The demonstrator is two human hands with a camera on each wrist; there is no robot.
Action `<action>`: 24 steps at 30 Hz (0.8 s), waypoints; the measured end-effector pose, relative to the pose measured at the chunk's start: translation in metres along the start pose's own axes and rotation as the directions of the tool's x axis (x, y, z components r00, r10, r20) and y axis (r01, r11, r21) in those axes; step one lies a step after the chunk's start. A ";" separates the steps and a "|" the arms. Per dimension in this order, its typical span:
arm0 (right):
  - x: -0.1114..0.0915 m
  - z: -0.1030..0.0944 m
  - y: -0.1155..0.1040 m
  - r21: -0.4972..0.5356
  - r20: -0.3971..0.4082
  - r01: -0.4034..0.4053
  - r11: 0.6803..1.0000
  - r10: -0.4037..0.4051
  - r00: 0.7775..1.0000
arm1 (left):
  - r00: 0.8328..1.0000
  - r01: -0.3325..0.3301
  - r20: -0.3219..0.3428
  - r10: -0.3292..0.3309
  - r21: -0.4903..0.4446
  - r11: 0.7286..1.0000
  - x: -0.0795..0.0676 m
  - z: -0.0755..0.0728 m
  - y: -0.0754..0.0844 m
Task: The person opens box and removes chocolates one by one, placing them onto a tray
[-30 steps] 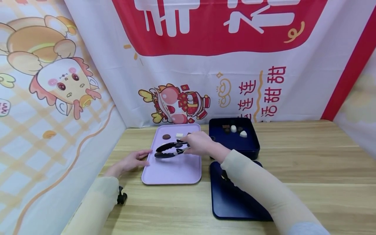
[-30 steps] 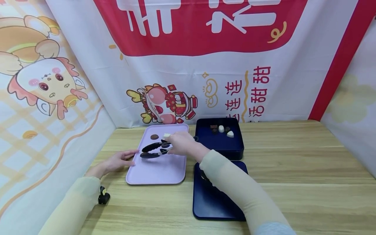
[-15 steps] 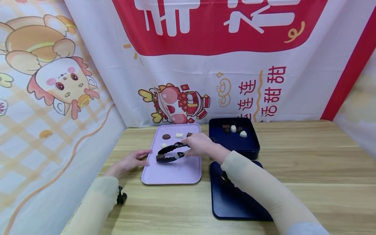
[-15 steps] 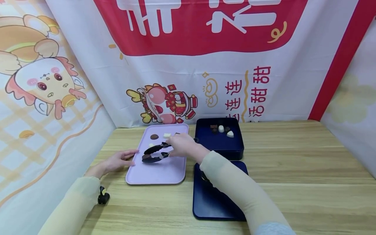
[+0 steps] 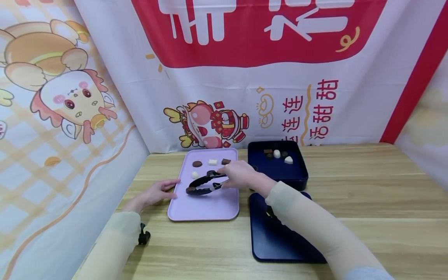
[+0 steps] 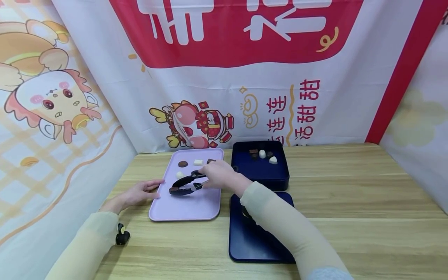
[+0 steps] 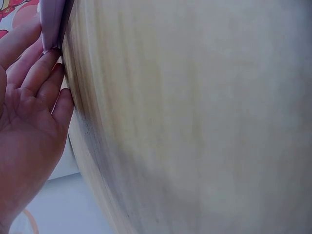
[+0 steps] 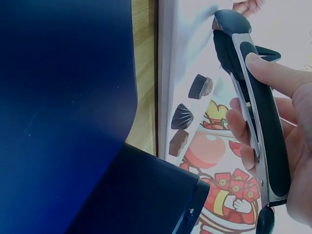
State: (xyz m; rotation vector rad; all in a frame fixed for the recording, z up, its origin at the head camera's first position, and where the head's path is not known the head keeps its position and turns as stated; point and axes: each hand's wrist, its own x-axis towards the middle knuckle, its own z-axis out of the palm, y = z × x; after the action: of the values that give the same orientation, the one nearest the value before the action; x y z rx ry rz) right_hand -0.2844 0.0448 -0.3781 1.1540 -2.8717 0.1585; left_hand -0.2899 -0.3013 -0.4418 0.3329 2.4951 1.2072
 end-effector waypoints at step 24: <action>-0.044 -0.039 0.037 0.081 -0.164 -0.053 0.995 0.066 0.984 | 0.999 -0.052 0.008 0.052 -0.012 0.999 0.001 0.001 -0.004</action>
State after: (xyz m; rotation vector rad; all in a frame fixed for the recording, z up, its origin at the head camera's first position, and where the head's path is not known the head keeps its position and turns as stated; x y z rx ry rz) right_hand -0.2778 0.1059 -0.3454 1.0138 -2.7750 0.3529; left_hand -0.2905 -0.3028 -0.4452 0.4007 2.4855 1.2375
